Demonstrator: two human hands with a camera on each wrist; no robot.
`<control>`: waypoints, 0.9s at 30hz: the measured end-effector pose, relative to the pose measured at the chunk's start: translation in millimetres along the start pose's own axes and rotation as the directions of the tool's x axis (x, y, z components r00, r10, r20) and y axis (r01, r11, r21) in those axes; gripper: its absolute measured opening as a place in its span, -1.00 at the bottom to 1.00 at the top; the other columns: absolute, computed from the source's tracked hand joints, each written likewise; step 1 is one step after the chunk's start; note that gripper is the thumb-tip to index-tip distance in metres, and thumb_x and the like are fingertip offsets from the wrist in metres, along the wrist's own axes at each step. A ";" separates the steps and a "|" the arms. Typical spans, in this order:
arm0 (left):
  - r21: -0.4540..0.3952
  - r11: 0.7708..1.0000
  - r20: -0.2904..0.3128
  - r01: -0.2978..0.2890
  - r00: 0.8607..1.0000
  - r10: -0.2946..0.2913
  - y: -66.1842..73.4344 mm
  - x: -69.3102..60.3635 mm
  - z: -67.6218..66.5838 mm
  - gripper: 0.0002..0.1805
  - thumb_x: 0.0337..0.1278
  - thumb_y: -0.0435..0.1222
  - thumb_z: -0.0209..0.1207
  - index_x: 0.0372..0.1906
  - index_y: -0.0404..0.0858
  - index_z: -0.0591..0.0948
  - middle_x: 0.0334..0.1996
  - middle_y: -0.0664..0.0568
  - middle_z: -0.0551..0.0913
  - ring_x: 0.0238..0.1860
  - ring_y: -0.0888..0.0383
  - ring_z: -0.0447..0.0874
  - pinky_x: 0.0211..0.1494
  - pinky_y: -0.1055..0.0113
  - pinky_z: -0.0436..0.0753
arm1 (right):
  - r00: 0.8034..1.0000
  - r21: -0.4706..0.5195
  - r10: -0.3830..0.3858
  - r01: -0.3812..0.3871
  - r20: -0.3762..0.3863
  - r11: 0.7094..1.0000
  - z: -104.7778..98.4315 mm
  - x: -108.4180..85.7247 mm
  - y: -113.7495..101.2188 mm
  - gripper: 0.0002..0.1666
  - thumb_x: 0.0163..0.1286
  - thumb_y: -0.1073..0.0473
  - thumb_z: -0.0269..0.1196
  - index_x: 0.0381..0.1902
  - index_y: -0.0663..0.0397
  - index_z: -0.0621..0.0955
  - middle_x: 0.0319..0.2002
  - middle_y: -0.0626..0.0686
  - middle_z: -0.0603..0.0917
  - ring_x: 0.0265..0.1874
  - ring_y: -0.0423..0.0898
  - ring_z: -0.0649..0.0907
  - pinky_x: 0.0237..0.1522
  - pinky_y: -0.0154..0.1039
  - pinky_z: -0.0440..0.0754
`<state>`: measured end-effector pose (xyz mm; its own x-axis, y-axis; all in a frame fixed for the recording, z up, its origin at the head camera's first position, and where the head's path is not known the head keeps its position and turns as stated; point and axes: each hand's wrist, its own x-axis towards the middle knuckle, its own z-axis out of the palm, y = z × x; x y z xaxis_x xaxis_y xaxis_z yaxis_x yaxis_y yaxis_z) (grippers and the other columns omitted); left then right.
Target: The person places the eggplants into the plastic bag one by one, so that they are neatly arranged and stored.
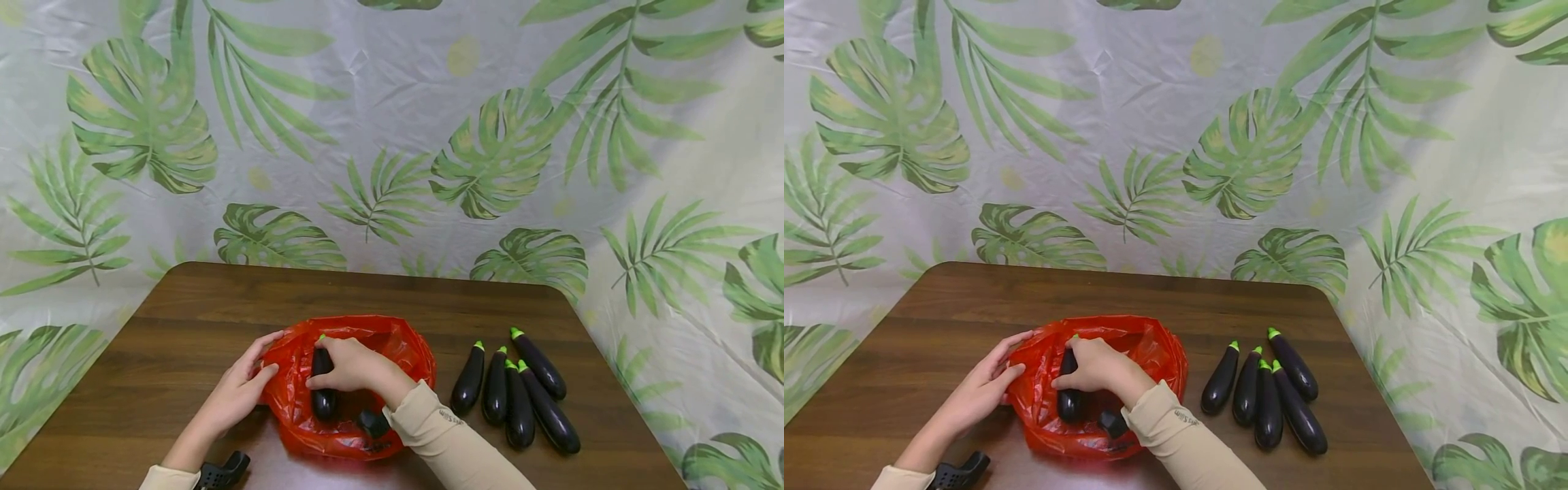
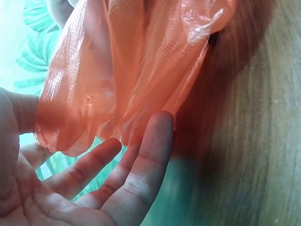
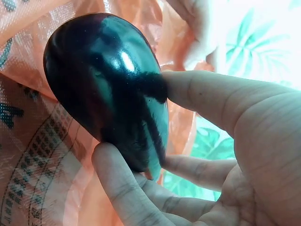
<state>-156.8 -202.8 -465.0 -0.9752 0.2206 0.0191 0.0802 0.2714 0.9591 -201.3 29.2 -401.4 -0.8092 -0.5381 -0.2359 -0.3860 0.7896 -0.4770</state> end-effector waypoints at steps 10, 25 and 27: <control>0.023 1.000 -0.011 0.015 1.000 -0.014 1.6 -0.2 0.4 -0.37 0.64 -0.36 0.07 0.66 -0.08 0.24 0.52 -0.37 0.40 0.17 -0.18 0.76 -0.08 0.18 0.87 | 0.999 -0.007 -0.004 0.004 0.033 1.000 -1.5 -9.1 -4.8 -0.09 0.41 -0.18 0.47 0.57 0.03 0.45 0.31 0.07 0.70 0.15 -0.04 0.70 0.23 -0.14 0.75; 0.004 1.000 -0.002 0.027 1.000 -0.027 2.7 -0.4 0.0 -0.34 0.65 -0.34 0.08 0.68 -0.04 0.20 0.56 -0.37 0.36 0.18 -0.19 0.75 -0.09 0.16 0.88 | 1.000 -0.031 -0.020 0.021 0.006 0.999 1.6 -2.4 -5.5 -0.11 0.40 -0.16 0.48 0.53 0.08 0.48 0.25 0.07 0.73 0.06 -0.10 0.73 0.17 -0.21 0.76; -0.002 1.000 0.001 0.026 1.000 -0.026 2.7 -0.1 0.3 -0.34 0.65 -0.34 0.07 0.68 -0.03 0.20 0.56 -0.37 0.35 0.18 -0.20 0.75 -0.08 0.16 0.88 | 1.000 -0.031 -0.011 0.011 0.008 0.999 3.4 1.5 -4.8 -0.12 0.40 -0.16 0.48 0.53 0.08 0.48 0.25 0.07 0.73 0.05 -0.11 0.74 0.16 -0.21 0.77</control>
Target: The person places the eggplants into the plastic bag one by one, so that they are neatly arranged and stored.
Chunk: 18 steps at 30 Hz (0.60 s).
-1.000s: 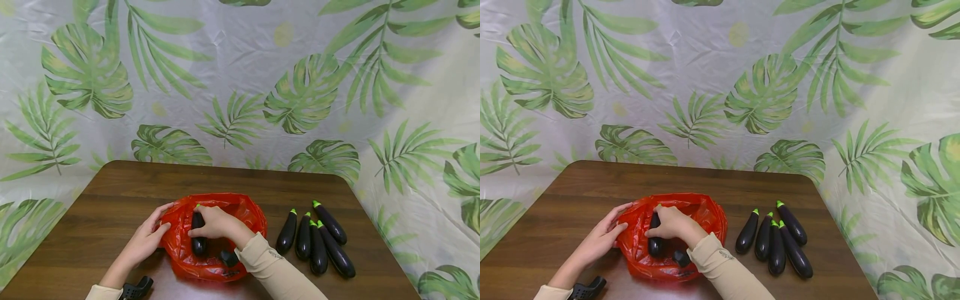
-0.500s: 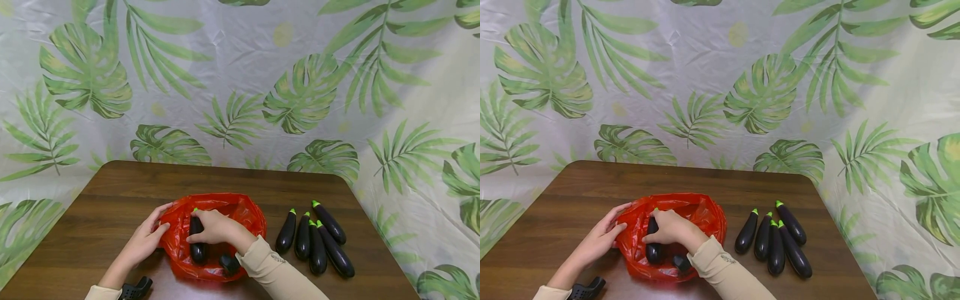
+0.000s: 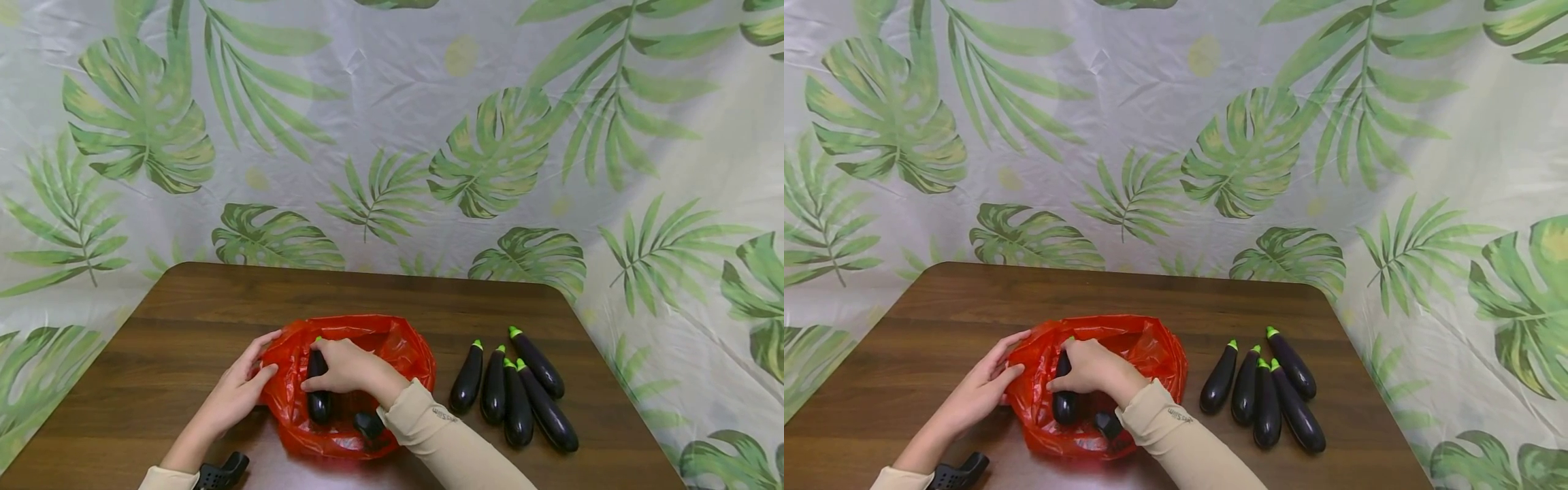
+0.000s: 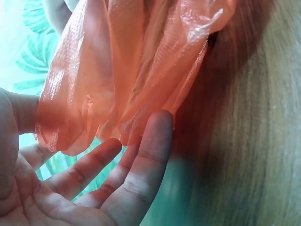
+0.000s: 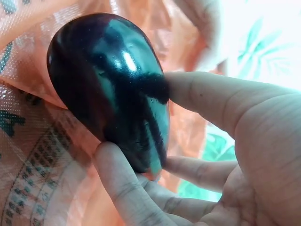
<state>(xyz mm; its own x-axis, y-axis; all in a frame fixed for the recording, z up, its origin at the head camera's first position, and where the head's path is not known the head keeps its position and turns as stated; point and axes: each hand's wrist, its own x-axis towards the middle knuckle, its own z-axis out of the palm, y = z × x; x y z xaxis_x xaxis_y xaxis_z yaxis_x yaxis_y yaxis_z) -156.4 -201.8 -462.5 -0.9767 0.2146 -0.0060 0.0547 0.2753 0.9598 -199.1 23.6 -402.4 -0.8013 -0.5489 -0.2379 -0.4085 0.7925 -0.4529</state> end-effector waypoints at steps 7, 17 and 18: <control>0.015 1.000 -0.003 0.004 1.000 -0.004 0.8 -0.4 0.8 -0.34 0.64 -0.34 0.08 0.68 -0.03 0.20 0.55 -0.38 0.37 0.20 -0.22 0.75 -0.07 0.16 0.88 | 1.000 -0.019 0.017 -0.017 -0.003 1.000 6.4 7.7 -2.3 -0.15 0.38 -0.17 0.50 0.49 0.07 0.51 0.22 0.05 0.74 0.08 -0.08 0.74 0.21 -0.19 0.76; 0.002 1.000 0.001 0.008 1.000 -0.008 0.4 -0.6 -0.2 -0.35 0.66 -0.33 0.07 0.68 -0.03 0.20 0.55 -0.37 0.37 0.20 -0.21 0.75 -0.07 0.16 0.87 | 1.000 0.010 0.028 -0.028 0.001 1.000 9.0 14.8 -3.6 -0.13 0.37 -0.16 0.51 0.49 0.08 0.51 0.24 0.06 0.74 0.10 -0.09 0.73 0.28 -0.13 0.73; 0.002 1.000 0.001 0.008 1.000 -0.008 0.2 -0.7 -0.5 -0.35 0.66 -0.33 0.06 0.68 -0.03 0.20 0.55 -0.37 0.37 0.21 -0.21 0.75 -0.06 0.16 0.87 | 1.000 0.012 0.026 -0.026 0.003 1.000 9.5 16.1 -3.3 -0.13 0.37 -0.16 0.51 0.50 0.08 0.51 0.25 0.06 0.74 0.11 -0.09 0.73 0.29 -0.13 0.73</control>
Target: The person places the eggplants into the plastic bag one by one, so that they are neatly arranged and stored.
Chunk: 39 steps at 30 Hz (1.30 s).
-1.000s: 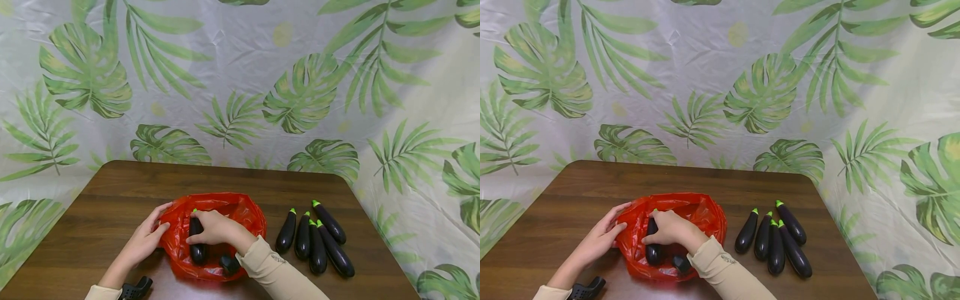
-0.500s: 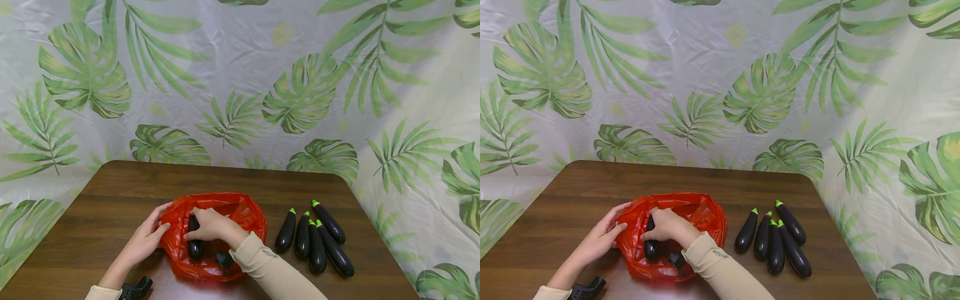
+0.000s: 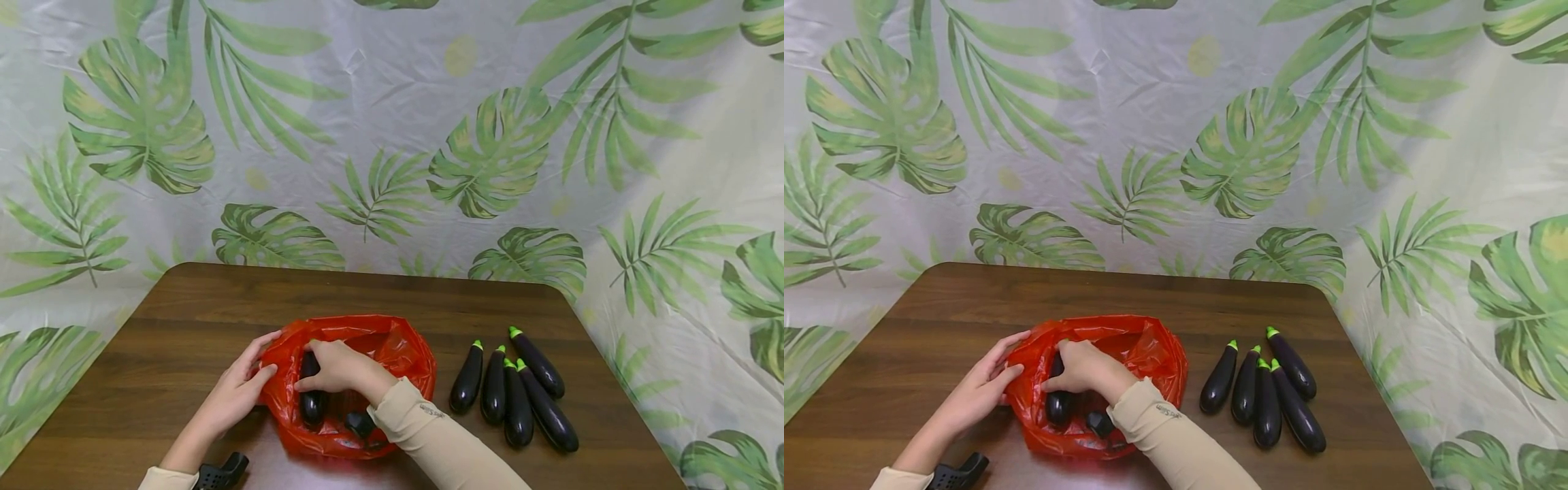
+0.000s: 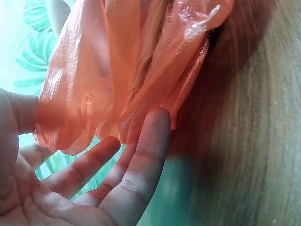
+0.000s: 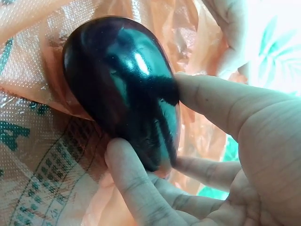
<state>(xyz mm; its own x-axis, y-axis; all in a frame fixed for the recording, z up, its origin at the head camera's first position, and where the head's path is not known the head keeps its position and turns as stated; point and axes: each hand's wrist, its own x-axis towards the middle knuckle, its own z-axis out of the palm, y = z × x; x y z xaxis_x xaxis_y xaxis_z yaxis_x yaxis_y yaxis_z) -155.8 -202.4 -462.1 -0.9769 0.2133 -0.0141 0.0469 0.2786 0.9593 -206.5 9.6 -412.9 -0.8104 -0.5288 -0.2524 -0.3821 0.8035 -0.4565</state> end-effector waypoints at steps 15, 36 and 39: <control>-0.005 1.000 -0.016 -0.013 1.000 0.013 -4.2 -1.0 -8.7 -0.36 0.66 -0.34 0.04 0.68 -0.11 0.18 0.55 -0.43 0.34 0.20 -0.26 0.74 -0.07 0.13 0.88 | 0.999 0.111 -0.037 0.036 0.004 0.993 9.9 20.6 8.5 -0.09 0.42 -0.20 0.46 0.58 -0.01 0.43 0.24 0.05 0.70 -0.10 -0.13 0.70 0.08 -0.25 0.77; -0.026 0.999 -0.030 -0.022 0.999 0.022 -6.2 -0.1 -12.9 -0.36 0.66 -0.36 0.04 0.67 -0.13 0.19 0.56 -0.43 0.33 0.23 -0.29 0.72 -0.07 0.13 0.88 | 1.000 0.202 0.000 0.003 -0.017 0.979 -6.2 8.0 7.6 -0.19 0.42 -0.10 0.49 0.49 0.06 0.47 -0.01 0.06 0.75 -0.24 -0.16 0.68 -0.07 -0.27 0.75; -0.023 1.000 -0.032 -0.016 0.999 0.016 -6.6 -0.3 -13.0 -0.36 0.66 -0.35 0.04 0.67 -0.12 0.19 0.56 -0.43 0.33 0.23 -0.30 0.72 -0.07 0.13 0.88 | 1.000 0.212 -0.001 0.005 -0.020 0.977 -12.1 4.6 8.2 -0.19 0.44 -0.10 0.47 0.50 0.07 0.46 -0.12 0.03 0.73 -0.33 -0.18 0.67 -0.20 -0.31 0.71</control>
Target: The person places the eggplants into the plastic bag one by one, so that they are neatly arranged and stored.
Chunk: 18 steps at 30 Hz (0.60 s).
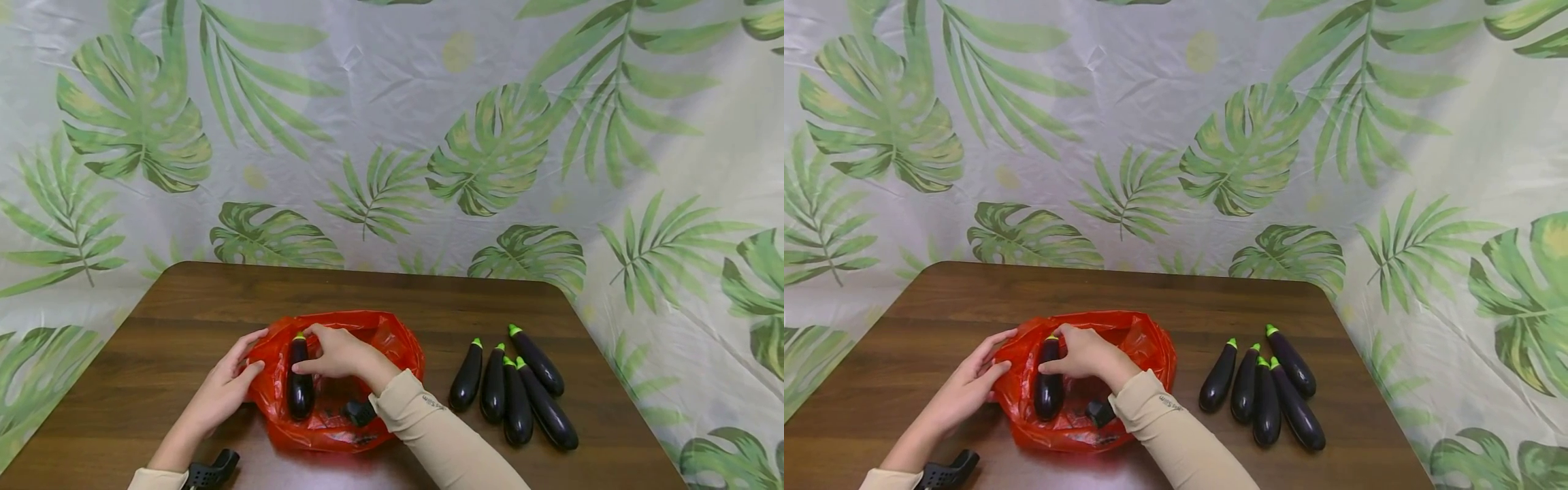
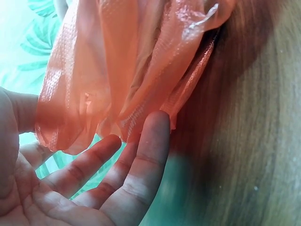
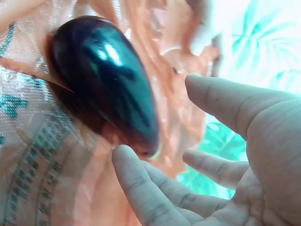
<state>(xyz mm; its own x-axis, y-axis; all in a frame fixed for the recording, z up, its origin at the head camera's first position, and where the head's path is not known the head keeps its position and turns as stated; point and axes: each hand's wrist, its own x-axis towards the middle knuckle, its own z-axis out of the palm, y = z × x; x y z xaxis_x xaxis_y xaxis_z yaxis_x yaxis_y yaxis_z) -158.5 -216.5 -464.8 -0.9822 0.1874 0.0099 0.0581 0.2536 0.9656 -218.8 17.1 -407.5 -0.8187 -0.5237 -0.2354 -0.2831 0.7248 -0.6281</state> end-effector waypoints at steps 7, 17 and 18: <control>0.015 1.000 -0.003 0.012 1.000 -0.012 0.3 0.0 0.4 -0.36 0.66 -0.34 0.05 0.68 -0.11 0.19 0.57 -0.42 0.33 0.28 -0.33 0.69 -0.04 0.12 0.87 | 1.000 0.072 0.005 -0.006 0.003 0.997 -18.9 -13.2 0.1 -0.22 0.48 -0.11 0.43 0.52 0.01 0.46 -0.05 0.08 0.76 -0.30 0.06 0.81 -0.28 -0.31 0.71; 0.001 1.000 0.003 0.020 1.000 -0.020 -0.3 0.1 0.5 -0.36 0.66 -0.35 0.05 0.68 -0.12 0.19 0.57 -0.42 0.32 0.25 -0.27 0.71 -0.07 0.14 0.88 | 0.999 0.194 -0.031 0.039 -0.043 0.980 -39.3 -25.7 19.1 -0.26 0.52 -0.05 0.40 0.53 0.04 0.46 -0.07 0.05 0.74 -0.27 0.09 0.81 -0.17 -0.23 0.78; -0.002 1.000 0.004 0.020 1.000 -0.020 -0.5 0.1 0.6 -0.36 0.66 -0.35 0.05 0.68 -0.12 0.19 0.57 -0.42 0.32 0.25 -0.27 0.71 -0.07 0.14 0.88 | 0.998 0.195 -0.032 0.041 -0.047 0.980 -41.0 -27.0 20.7 -0.26 0.52 -0.06 0.40 0.53 0.03 0.46 -0.07 0.05 0.74 -0.29 0.05 0.81 -0.16 -0.22 0.78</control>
<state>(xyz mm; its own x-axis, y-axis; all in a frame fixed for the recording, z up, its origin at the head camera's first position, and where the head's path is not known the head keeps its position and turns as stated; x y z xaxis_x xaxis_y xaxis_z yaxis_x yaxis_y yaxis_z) -158.6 -216.1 -465.4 -0.9825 0.1858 -0.0106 0.0380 0.2559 0.9660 -223.0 64.6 -383.7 -0.8317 -0.5252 -0.1802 -0.2132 0.6018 -0.7697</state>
